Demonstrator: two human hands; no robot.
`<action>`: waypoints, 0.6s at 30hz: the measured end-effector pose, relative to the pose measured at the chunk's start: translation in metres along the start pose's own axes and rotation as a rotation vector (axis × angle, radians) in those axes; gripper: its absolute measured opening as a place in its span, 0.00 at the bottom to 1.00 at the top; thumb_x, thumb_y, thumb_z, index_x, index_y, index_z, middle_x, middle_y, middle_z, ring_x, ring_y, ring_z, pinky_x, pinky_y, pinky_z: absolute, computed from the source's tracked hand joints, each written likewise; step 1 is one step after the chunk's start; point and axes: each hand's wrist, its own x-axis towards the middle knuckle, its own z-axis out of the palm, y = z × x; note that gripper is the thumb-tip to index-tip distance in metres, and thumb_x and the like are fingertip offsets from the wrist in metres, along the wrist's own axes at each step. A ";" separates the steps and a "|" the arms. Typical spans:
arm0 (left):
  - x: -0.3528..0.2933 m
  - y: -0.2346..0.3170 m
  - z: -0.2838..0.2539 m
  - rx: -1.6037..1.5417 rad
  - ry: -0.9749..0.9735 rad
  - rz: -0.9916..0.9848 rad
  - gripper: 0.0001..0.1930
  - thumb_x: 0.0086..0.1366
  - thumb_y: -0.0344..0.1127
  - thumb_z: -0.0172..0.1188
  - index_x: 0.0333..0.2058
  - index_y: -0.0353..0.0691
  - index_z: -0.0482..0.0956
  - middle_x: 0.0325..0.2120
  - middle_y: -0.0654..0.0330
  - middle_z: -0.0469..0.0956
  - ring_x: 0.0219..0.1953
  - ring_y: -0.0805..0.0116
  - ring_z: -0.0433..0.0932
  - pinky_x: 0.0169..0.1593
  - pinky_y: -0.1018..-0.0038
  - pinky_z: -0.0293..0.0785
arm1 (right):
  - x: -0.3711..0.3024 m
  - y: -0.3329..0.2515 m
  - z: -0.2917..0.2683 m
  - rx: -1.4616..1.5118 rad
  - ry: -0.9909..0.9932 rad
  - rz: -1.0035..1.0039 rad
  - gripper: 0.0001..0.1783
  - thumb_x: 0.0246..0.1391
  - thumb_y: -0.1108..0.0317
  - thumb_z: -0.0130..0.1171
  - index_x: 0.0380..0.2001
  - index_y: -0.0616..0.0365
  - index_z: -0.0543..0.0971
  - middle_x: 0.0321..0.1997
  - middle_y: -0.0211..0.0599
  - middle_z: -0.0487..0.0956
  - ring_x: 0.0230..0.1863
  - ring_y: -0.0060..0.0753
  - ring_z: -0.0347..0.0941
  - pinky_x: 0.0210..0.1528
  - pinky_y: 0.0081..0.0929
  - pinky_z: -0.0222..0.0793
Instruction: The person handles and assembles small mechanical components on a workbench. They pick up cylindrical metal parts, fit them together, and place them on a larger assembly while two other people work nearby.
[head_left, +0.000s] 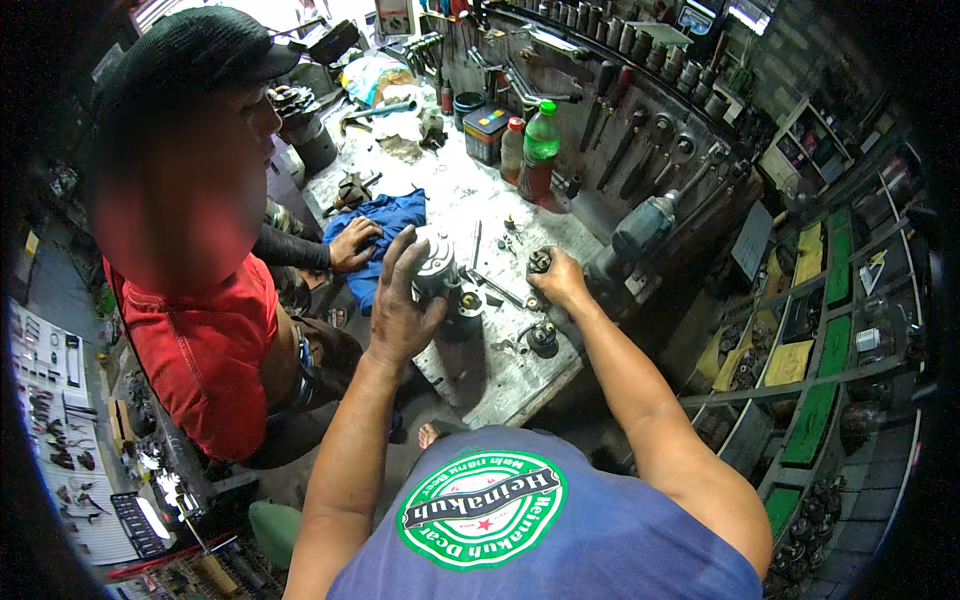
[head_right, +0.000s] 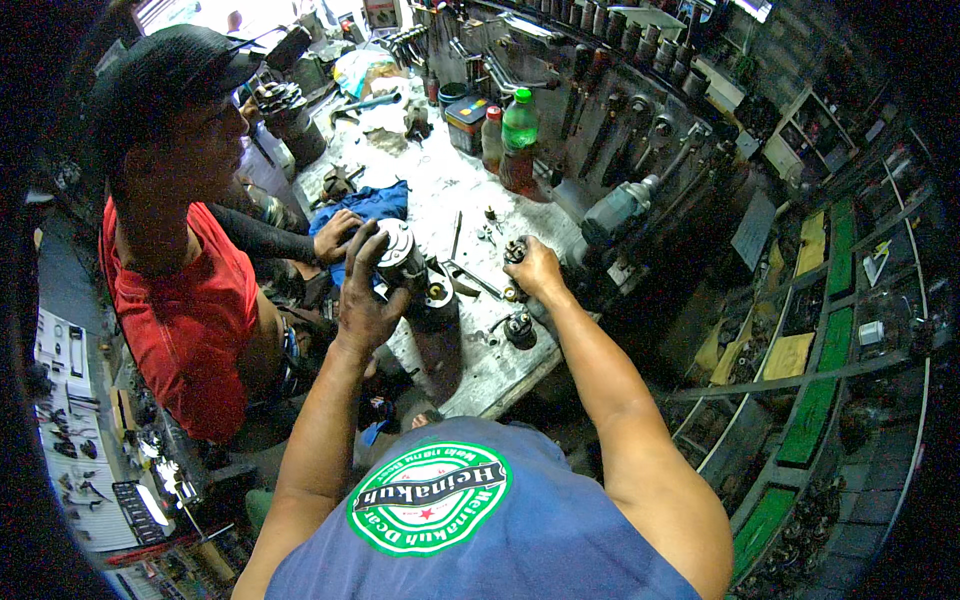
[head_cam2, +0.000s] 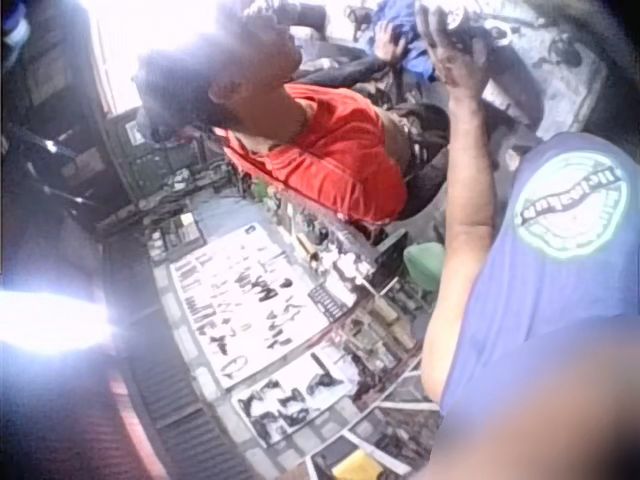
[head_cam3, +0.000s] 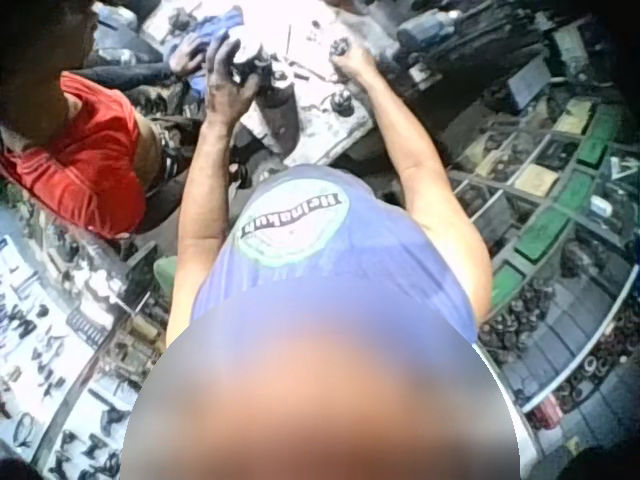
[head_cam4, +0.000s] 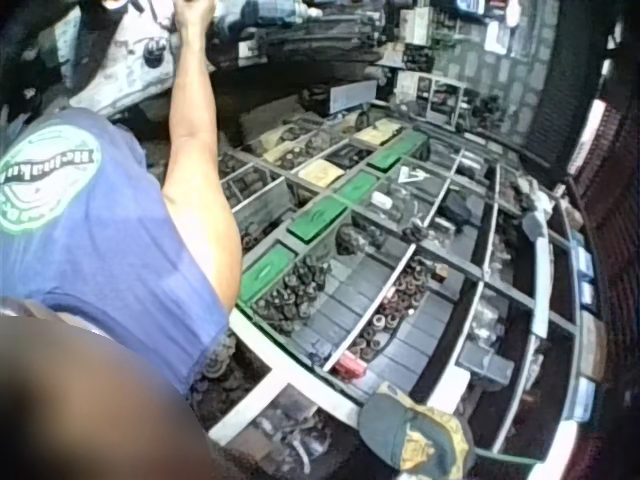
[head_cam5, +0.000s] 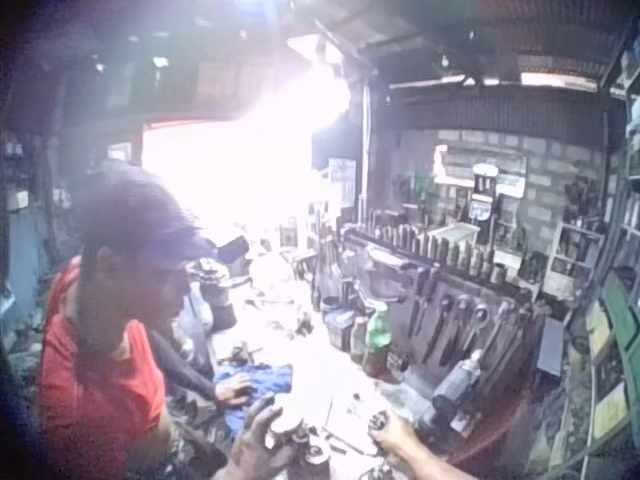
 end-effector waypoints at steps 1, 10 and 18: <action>0.000 0.001 0.001 -0.008 -0.003 -0.002 0.43 0.54 0.24 0.74 0.70 0.45 0.69 0.74 0.44 0.65 0.73 0.42 0.71 0.73 0.55 0.73 | 0.000 0.006 0.004 0.035 -0.011 -0.033 0.36 0.46 0.59 0.80 0.57 0.65 0.81 0.51 0.61 0.88 0.55 0.60 0.86 0.60 0.47 0.80; 0.004 0.007 0.002 0.045 0.020 0.035 0.41 0.54 0.21 0.70 0.69 0.41 0.71 0.74 0.46 0.64 0.70 0.45 0.75 0.72 0.58 0.77 | -0.082 0.021 -0.053 -0.015 -0.235 -0.048 0.43 0.53 0.64 0.75 0.72 0.63 0.72 0.67 0.64 0.79 0.69 0.59 0.76 0.74 0.45 0.71; 0.002 0.001 0.004 0.048 0.046 0.105 0.40 0.54 0.22 0.70 0.69 0.38 0.70 0.73 0.43 0.64 0.69 0.43 0.75 0.70 0.58 0.78 | -0.130 0.007 -0.006 0.015 -0.100 -0.022 0.39 0.47 0.59 0.83 0.60 0.65 0.81 0.59 0.55 0.83 0.61 0.57 0.81 0.67 0.43 0.76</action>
